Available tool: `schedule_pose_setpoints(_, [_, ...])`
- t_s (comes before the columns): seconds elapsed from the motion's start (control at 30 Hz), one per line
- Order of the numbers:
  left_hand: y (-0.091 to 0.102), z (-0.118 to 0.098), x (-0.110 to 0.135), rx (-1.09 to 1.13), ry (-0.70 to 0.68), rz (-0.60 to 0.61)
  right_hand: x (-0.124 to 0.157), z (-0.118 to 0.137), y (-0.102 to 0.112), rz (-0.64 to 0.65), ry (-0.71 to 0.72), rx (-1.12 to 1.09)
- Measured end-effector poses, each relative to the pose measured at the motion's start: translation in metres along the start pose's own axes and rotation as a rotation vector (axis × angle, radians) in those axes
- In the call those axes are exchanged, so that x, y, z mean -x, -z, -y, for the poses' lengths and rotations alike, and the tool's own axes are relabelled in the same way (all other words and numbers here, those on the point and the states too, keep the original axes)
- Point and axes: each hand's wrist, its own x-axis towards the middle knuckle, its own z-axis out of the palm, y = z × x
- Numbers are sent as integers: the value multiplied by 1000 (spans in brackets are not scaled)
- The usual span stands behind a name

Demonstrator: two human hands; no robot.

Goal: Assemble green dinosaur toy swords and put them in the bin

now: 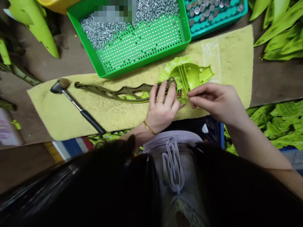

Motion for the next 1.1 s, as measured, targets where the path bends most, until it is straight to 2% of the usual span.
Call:
schedule_pose_setpoints(0.1, [-2,8,-8,76,66,-44,-7,-9,-9,-171,87,19])
schedule_pose_setpoints(0.2, [-4,11,-13,141,145,-113,-2,-24,-17,-306,300,279])
schedule_pose_setpoints(0.33, [-6,9,-15,124,126,-259,10,-44,-22,-323,621,753])
schedule_pose_setpoints(0.43, [-6,8,-15,103,99,-294,14,-50,-23,-309,709,925])
schedule_pose_setpoints(0.7, [-5,8,-16,143,103,-262,13,-43,-19,-284,783,1064])
schedule_pose_setpoints(0.8, [-6,3,-19,137,161,-273,12,-39,-16,-232,758,1079])
schedule_pose_setpoints(0.9, [-9,-1,-21,148,266,-232,10,-35,-15,-158,713,1118])
schedule_pose_setpoints(1.0, [-11,-2,-21,191,326,-157,6,-34,-15,-168,633,1092])
schedule_pose_setpoints(1.1, [-12,0,-20,208,330,-132,3,-35,-14,-160,644,1030])
